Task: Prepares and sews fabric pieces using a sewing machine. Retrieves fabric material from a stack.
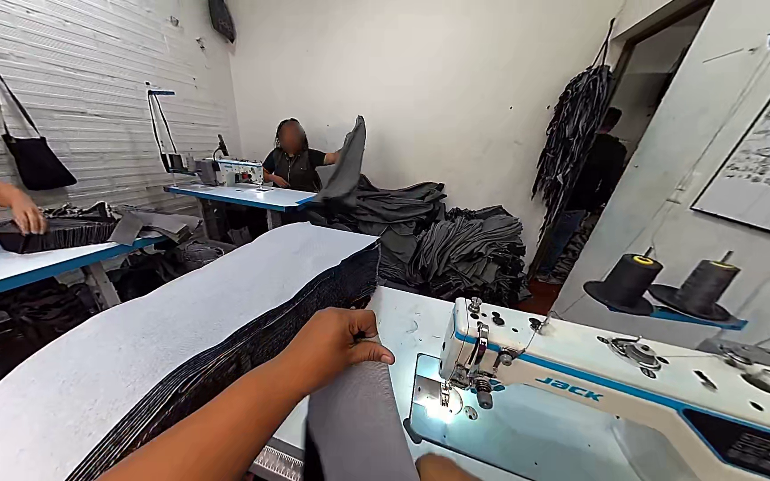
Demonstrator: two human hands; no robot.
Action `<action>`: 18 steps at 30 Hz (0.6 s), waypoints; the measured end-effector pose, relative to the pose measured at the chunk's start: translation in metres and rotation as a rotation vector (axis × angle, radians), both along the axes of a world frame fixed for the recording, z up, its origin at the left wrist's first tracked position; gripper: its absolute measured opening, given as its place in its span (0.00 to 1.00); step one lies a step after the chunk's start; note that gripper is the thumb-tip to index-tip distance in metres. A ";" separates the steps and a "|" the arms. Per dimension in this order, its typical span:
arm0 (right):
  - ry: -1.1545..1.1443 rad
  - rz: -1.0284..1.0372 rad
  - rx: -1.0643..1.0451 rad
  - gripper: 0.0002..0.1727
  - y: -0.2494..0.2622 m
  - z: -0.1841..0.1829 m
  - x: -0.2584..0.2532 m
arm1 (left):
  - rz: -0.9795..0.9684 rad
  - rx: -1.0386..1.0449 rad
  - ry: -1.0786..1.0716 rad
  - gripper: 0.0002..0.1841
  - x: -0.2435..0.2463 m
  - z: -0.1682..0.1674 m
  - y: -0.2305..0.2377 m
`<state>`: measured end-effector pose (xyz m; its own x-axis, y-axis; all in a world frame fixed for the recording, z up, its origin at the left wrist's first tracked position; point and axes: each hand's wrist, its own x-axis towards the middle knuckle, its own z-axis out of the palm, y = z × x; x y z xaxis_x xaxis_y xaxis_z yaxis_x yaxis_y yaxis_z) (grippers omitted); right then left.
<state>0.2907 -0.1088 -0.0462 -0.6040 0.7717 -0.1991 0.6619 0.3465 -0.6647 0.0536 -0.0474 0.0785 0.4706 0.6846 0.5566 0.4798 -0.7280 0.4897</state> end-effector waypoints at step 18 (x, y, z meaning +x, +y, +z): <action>0.990 -0.298 0.696 0.15 0.012 0.077 -0.019 | 0.039 0.621 0.046 0.22 0.028 -0.013 -0.018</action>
